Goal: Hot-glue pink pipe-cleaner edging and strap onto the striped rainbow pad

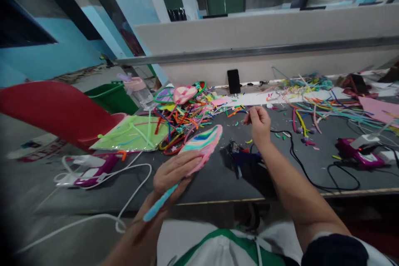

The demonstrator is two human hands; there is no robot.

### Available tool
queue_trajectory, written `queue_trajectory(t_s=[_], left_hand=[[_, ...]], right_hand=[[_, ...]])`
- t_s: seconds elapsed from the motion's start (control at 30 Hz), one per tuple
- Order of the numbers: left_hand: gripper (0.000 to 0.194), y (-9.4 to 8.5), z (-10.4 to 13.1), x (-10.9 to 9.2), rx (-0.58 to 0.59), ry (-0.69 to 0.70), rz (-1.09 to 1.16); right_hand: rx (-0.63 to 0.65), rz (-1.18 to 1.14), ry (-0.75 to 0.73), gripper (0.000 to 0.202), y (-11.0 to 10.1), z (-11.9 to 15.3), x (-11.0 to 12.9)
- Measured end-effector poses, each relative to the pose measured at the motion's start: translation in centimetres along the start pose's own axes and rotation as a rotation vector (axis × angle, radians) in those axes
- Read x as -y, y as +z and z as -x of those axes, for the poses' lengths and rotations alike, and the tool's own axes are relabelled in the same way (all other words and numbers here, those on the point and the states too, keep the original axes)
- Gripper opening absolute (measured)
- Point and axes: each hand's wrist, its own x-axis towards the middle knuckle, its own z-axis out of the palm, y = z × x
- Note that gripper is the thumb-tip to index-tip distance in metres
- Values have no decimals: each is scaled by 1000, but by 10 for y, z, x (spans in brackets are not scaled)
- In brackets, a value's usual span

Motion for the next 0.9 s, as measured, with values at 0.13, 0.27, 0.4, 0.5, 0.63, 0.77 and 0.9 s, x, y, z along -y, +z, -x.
queue_trajectory(t_s=[0.13,0.27,0.4,0.5,0.63,0.77,0.9], left_hand=[[36,15,35,-13,61,54,-180],[38,30,67,-17,123,23,-213],[39,37,87,-20,174,-13,-203],[40,38,94,-22,207,-41,-205],[42,38,99,-25,239,-91,-223],[38,33,96,-28,213,-74,-238],[32,13,76,-38,105,-74,-106]], right_hand=[[118,101,-68,17,17,4,27],[197,149,-18,7,25,8,54],[386,371,8,19,6,21,64],[595,728,10,14,-17,47,60],[815,963,-14,18,-37,96,53],[843,969,-142,26,-34,129,48],[909,940,-358,48,-9,123,46]])
